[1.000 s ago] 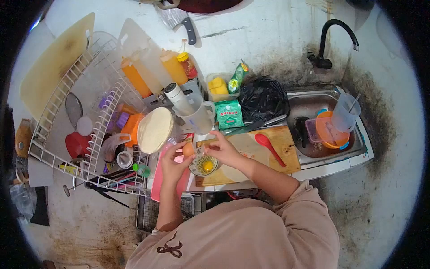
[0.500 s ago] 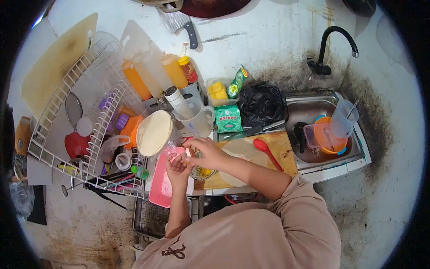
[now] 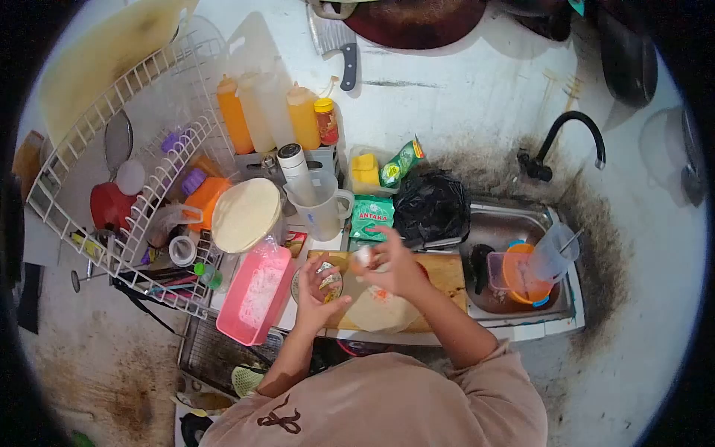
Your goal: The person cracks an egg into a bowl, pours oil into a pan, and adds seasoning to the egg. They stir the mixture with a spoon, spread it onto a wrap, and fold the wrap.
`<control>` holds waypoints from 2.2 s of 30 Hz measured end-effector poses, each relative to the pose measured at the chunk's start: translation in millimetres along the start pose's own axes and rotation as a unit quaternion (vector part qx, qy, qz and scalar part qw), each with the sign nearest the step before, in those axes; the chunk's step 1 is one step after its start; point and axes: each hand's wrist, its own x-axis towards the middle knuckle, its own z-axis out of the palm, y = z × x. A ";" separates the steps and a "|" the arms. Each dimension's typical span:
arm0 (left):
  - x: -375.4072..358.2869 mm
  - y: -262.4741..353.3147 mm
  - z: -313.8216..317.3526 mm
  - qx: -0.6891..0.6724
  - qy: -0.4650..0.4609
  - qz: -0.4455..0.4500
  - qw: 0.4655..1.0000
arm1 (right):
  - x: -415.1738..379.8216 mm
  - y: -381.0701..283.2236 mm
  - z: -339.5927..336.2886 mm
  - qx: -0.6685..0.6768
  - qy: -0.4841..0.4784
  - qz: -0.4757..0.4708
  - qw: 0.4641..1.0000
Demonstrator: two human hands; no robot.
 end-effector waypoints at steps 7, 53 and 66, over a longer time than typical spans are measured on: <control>3.9 0.7 9.3 0.090 -0.050 -0.050 0.993 | 78.5 116.0 -131.9 -0.230 0.187 0.079 0.952; 147.3 -164.9 251.9 -0.136 -0.057 -0.119 0.982 | 30.0 184.7 -228.2 0.022 0.055 0.148 0.987; 141.6 -172.9 249.3 0.195 -0.176 0.158 0.952 | 41.2 238.3 -230.2 0.009 0.108 0.044 0.993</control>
